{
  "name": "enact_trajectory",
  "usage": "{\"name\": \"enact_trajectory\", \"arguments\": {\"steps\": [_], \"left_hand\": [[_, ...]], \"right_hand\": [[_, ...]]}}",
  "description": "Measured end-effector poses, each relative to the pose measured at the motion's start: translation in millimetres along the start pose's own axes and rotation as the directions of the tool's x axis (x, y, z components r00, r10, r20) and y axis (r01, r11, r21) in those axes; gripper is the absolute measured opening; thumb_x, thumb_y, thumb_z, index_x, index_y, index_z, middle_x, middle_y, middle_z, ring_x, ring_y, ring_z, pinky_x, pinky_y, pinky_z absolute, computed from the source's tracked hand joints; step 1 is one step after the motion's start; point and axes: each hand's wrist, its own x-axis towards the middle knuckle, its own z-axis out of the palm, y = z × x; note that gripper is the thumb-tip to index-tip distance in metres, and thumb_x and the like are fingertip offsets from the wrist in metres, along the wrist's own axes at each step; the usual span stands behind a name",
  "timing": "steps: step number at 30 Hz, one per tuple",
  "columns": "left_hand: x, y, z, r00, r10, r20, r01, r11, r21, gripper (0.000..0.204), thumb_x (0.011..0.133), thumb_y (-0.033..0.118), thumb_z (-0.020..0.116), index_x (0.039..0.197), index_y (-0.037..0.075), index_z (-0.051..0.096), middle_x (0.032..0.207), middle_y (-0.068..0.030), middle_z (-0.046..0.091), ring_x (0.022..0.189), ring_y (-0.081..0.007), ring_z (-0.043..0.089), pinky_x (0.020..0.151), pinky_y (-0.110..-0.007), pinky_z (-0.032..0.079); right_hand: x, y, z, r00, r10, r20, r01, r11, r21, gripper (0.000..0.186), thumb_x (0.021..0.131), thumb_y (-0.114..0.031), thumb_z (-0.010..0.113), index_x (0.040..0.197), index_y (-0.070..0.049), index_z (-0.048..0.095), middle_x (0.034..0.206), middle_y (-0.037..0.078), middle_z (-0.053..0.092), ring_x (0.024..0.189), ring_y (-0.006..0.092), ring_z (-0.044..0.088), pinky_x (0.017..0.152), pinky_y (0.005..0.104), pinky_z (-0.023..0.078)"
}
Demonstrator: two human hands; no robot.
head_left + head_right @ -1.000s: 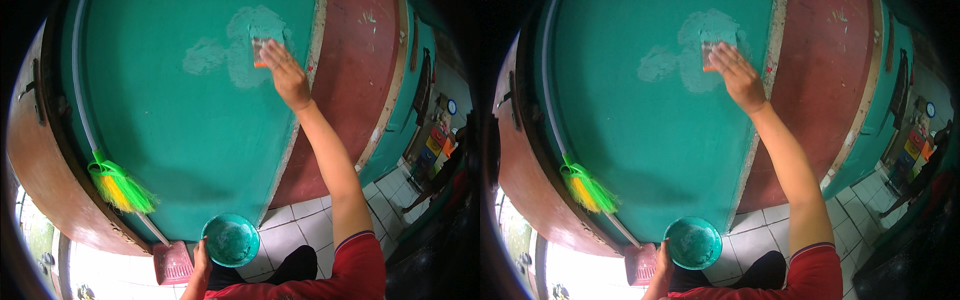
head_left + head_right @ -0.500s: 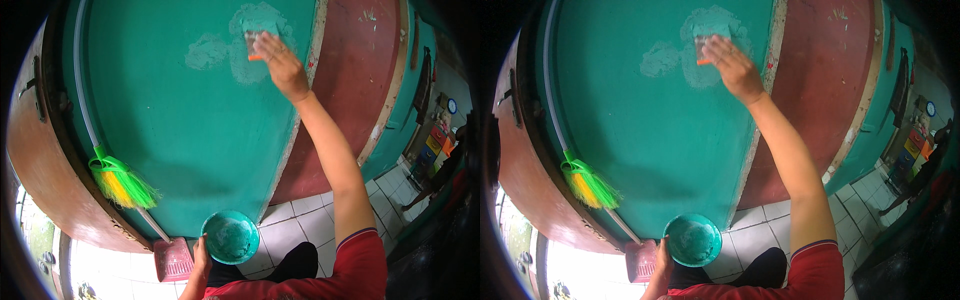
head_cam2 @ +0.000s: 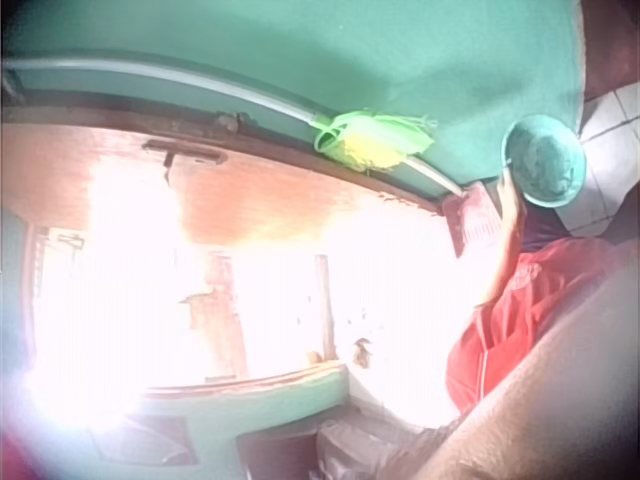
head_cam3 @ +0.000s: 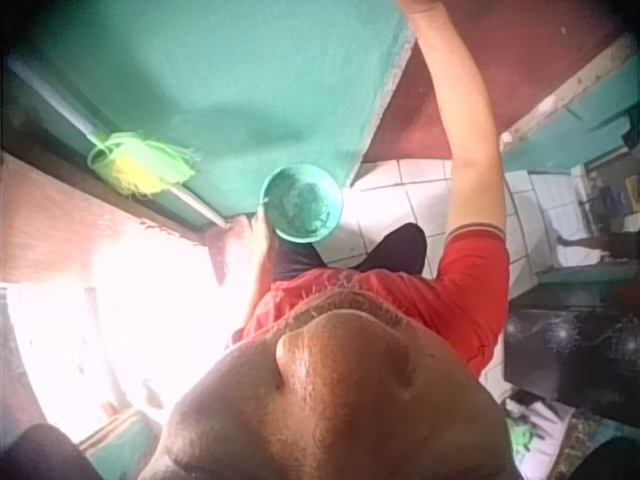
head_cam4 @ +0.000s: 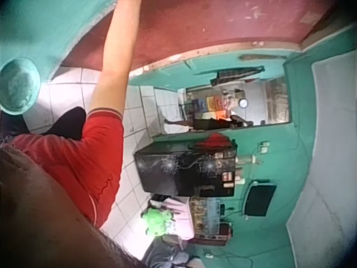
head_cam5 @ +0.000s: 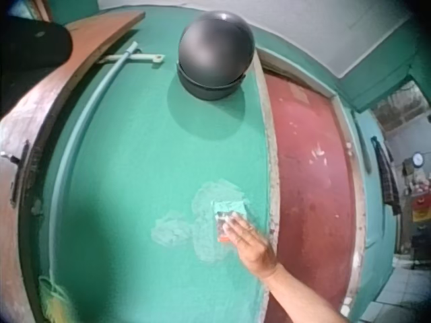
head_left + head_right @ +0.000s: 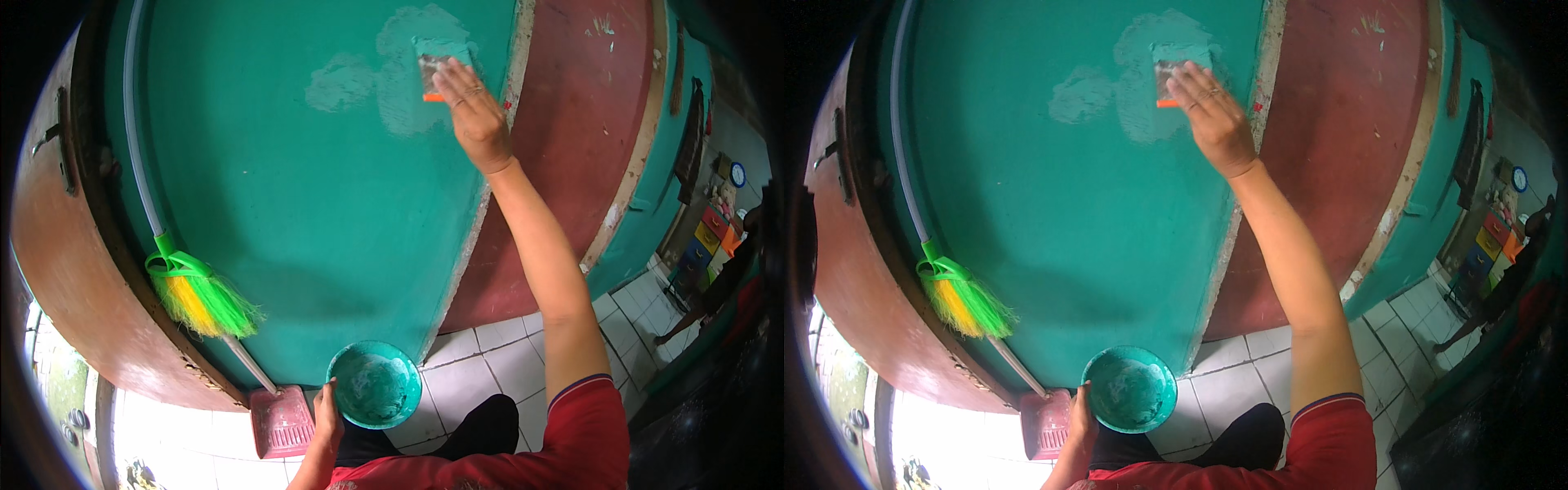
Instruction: The person applies a white paste to a green wall using a putty knife, smoothing it over several areas. They hold a green bowl containing the paste in the other hand and move between an outdoor section and an indoor doorway while working.
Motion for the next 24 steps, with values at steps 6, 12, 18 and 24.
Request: {"name": "enact_trajectory", "arguments": {"steps": [6, 12, 18, 24], "left_hand": [[0, -3, -2, 1.0, -0.006, -0.017, 0.006, 1.0, -0.016, 0.049, 0.095, 0.042, 0.064, 0.108, -0.005, 0.064, 0.095, -0.0053, 0.061, 0.088, -0.0139, 0.056, 0.079, -0.03, 0.046], [-2, -5, -6, 0.999, 0.041, -0.007, -0.042, 0.998, -0.039, 0.051, 0.098, 0.041, 0.061, 0.114, -0.007, 0.063, 0.106, -0.0094, 0.064, 0.096, -0.0155, 0.059, 0.086, -0.03, 0.047], [-2, -3, 0, 1.0, 0.024, -0.002, -0.024, 0.997, -0.068, 0.052, 0.098, 0.04, 0.061, 0.117, -0.008, 0.061, 0.107, -0.0103, 0.065, 0.097, -0.0168, 0.06, 0.087, -0.031, 0.048], [3, -8, -3, 1.0, 0.0, 0.022, 0.001, 0.999, -0.037, 0.051, 0.097, 0.039, 0.062, 0.117, -0.008, 0.061, 0.108, -0.011, 0.065, 0.098, -0.017, 0.06, 0.087, -0.031, 0.048]], "right_hand": [[-38, -55, -11, 0.993, -0.028, 0.111, 0.005, 0.98, 0.201, 0.037, 0.091, 0.003, 0.059, 0.126, -0.005, 0.068, 0.135, 0.008, 0.065, 0.132, 0.0281, 0.057, 0.113, 0.0434, 0.048], [-21, -3, -16, 0.999, 0.031, -0.017, -0.029, 0.996, 0.083, 0.041, 0.089, 0.006, 0.06, 0.128, -0.006, 0.067, 0.135, 0.01, 0.064, 0.132, 0.0292, 0.057, 0.113, 0.0442, 0.048], [-23, 14, -4, 0.999, 0.053, 0.004, -0.053, 0.998, 0.022, 0.042, 0.089, 0.006, 0.061, 0.129, -0.006, 0.066, 0.136, 0.011, 0.064, 0.132, 0.0298, 0.057, 0.113, 0.0444, 0.047], [-81, -54, -26, 0.989, 0.043, 0.143, -0.065, 0.986, 0.154, 0.041, 0.091, 0.005, 0.06, 0.13, -0.005, 0.066, 0.138, 0.01, 0.062, 0.133, 0.03, 0.056, 0.113, 0.0456, 0.047]]}}
